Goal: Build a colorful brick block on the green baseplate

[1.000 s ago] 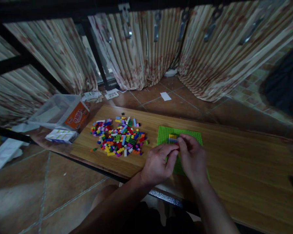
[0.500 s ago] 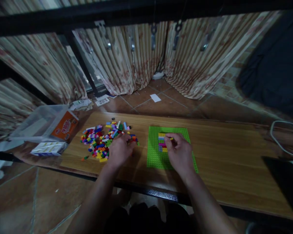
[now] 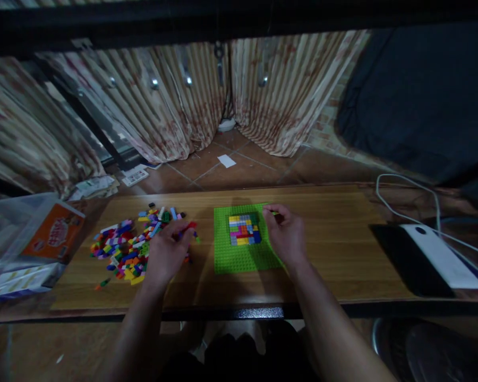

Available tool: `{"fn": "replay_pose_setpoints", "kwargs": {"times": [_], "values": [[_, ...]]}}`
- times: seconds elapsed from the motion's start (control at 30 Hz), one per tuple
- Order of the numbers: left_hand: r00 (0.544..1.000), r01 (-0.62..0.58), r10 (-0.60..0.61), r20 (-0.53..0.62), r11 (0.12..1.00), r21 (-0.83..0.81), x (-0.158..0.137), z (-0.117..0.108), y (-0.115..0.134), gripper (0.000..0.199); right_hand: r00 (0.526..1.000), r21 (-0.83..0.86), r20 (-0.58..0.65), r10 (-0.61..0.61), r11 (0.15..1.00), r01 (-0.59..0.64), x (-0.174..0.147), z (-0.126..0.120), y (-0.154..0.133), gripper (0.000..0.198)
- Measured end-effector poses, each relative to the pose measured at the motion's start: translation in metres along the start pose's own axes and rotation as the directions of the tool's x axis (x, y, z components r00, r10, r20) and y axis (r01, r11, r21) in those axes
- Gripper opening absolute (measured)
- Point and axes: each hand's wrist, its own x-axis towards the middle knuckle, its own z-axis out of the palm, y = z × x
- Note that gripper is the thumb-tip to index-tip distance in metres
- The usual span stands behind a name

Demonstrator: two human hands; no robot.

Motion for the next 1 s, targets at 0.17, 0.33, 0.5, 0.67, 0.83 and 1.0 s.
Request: {"fn": "replay_pose_setpoints", "kwargs": {"times": [0.17,0.33,0.5,0.67,0.83,1.0], "values": [[0.943,0.311,-0.141,0.303,0.699,-0.643,-0.012,0.037,0.026,0.028,0.933,0.149,0.359,-0.030,0.989,-0.025,-0.009,-0.001,-0.006,0.024],[0.817,0.573,-0.219,0.533,0.404,-0.713,-0.025,0.057,0.044,0.039,0.831,0.137,0.550,-0.086,0.991,0.011,-0.019,0.001,-0.014,0.036],[0.791,0.605,-0.188,0.582,0.376,-0.702,-0.024,0.064,0.045,0.039,0.835,0.121,0.533,-0.138,0.989,0.086,-0.021,0.003,-0.012,0.024],[0.799,0.580,-0.155,0.580,0.449,-0.679,-0.024,0.071,0.045,0.038,0.824,0.089,0.547,-0.149,0.989,0.120,-0.016,-0.005,-0.004,0.017],[0.940,0.315,-0.145,0.310,0.719,-0.619,-0.018,0.070,0.039,0.025,0.898,-0.086,0.440,-0.004,0.995,0.047,0.004,-0.025,0.023,0.020],[0.968,0.213,-0.134,0.212,0.889,-0.406,-0.012,0.066,0.029,0.034,0.888,-0.167,0.440,0.134,0.984,-0.066,0.014,-0.027,0.040,0.013]]}}
